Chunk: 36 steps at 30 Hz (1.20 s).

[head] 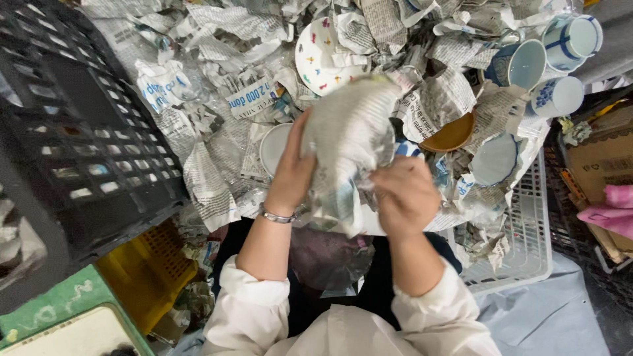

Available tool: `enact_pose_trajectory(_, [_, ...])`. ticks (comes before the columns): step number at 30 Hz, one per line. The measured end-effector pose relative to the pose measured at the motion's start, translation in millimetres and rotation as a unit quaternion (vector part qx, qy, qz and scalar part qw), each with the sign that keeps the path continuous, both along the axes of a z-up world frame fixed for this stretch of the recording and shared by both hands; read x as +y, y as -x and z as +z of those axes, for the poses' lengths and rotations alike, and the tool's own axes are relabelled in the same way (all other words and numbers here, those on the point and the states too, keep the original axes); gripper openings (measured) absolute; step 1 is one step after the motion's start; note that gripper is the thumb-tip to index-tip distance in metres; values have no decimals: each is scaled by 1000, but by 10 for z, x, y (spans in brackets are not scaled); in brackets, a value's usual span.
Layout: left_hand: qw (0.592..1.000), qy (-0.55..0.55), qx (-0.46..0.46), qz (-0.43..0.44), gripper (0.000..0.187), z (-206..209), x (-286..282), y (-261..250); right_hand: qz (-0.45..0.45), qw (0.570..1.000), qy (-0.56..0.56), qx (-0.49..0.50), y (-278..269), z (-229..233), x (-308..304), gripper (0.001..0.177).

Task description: The person sits on the floor and wraps various ceramic dishes, including bowls and cups, with newspaper. They fold the paper around each item and place the wrapped pieces into a white basket.

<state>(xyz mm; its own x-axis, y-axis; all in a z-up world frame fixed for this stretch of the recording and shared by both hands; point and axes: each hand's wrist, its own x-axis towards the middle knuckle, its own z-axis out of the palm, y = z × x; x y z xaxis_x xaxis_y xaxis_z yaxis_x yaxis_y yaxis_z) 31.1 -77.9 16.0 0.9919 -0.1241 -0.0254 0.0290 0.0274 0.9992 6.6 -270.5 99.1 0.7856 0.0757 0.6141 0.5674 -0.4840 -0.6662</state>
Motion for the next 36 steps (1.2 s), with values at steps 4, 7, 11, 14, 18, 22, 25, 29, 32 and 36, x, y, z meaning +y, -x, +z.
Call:
enact_pose_trajectory(4, [935, 341, 85, 53, 80, -93, -52, 17, 60, 997, 51, 11, -48, -26, 47, 26])
enact_pose_trajectory(7, [905, 392, 129, 106, 73, -122, -161, -3, 79, 994, 81, 1, -147, -41, 40, 25])
enact_pose_trajectory(11, [895, 415, 94, 136, 69, -188, -324, 19, 43, 991, 124, 0, -180, 2, -34, 30])
enact_pose_trajectory(14, [902, 399, 68, 153, 69, -280, -378, 34, 37, 995, 73, 63, -167, 34, -95, 28])
enact_pose_trajectory(18, [922, 355, 10, 157, 72, -433, -482, 42, -19, 995, -15, 102, -166, -3, -133, 26])
enact_pose_trajectory(22, [927, 333, 39, 170, 73, -466, -528, 64, 2, 992, 48, 113, -224, 8, -270, 42])
enact_pose_trajectory(25, [941, 308, 4, 142, 81, -412, -507, 80, 37, 979, 106, 171, -298, 27, -400, 44])
enact_pose_trajectory(29, [963, 244, -30, 110, 93, -323, -473, 106, 53, 980, 104, 162, -313, -14, -447, 37])
enact_pose_trajectory(32, [943, 312, 42, 108, 95, -288, -475, 138, 79, 985, 50, 147, -272, -81, -443, 28])
enact_pose_trajectory(36, [919, 376, 83, 85, 96, -327, -435, 209, 106, 977, -123, 135, -191, -208, -422, 22])
